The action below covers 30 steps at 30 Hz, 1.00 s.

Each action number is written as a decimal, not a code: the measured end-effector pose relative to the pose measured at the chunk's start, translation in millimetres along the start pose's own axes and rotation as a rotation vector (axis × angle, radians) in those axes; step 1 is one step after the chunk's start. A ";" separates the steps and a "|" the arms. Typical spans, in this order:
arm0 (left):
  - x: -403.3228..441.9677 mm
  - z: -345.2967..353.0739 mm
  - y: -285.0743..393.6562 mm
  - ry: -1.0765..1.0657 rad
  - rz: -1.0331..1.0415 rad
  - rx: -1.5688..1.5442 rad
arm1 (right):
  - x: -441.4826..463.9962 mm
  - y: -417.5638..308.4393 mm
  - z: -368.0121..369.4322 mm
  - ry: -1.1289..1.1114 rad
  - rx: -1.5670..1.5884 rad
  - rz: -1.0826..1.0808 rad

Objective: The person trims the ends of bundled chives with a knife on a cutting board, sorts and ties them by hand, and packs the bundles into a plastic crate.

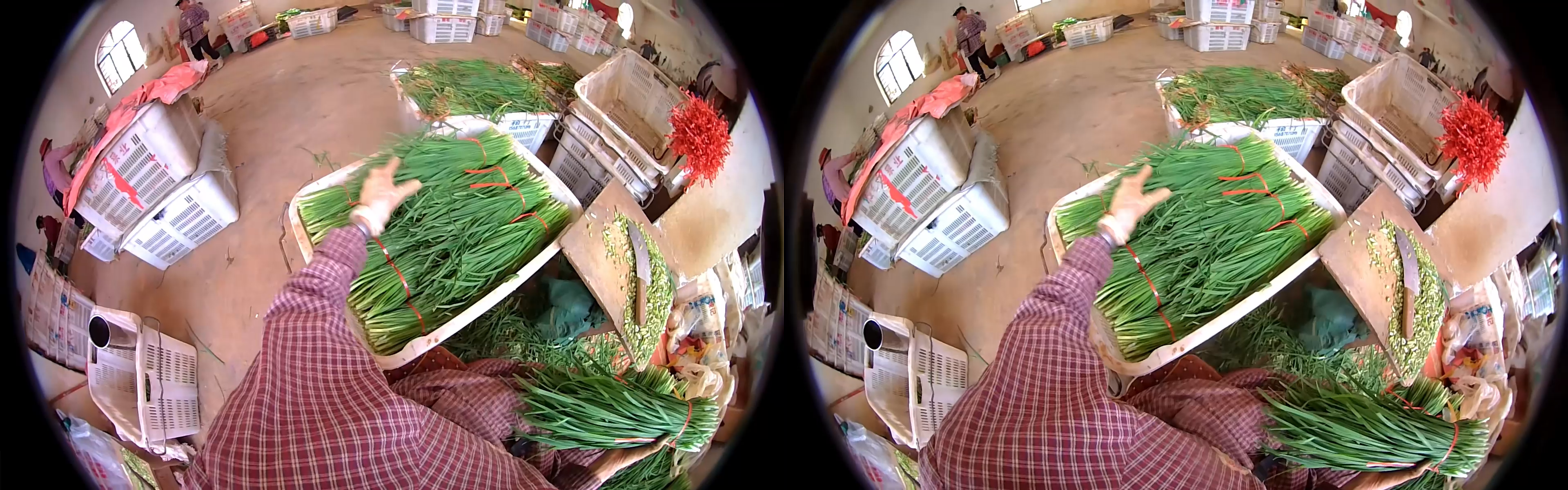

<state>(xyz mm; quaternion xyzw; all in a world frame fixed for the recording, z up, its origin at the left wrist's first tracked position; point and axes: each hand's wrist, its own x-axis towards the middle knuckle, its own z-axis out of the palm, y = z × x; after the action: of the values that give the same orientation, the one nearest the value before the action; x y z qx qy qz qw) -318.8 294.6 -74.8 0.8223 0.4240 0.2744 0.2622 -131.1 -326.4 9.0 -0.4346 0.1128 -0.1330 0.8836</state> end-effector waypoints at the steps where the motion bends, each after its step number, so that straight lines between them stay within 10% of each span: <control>1: -15.4 19.7 16.6 -0.012 -0.013 0.144 | 0.1 0.0 0.3 -0.007 -0.008 0.006; 21: -89.0 51.4 50.2 0.077 0.255 0.315 | -7.8 11.9 15.0 -0.115 -0.237 0.012; 30: -28.1 -30.9 -5.2 0.489 0.267 0.009 | -64.3 -46.7 14.4 -0.472 -1.101 -0.292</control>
<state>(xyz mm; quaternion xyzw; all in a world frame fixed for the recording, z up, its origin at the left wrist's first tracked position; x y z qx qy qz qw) -356.2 279.8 -62.7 0.7815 0.3640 0.4947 0.1099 -193.3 -321.8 60.2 -0.8557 -0.0945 -0.0748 0.5033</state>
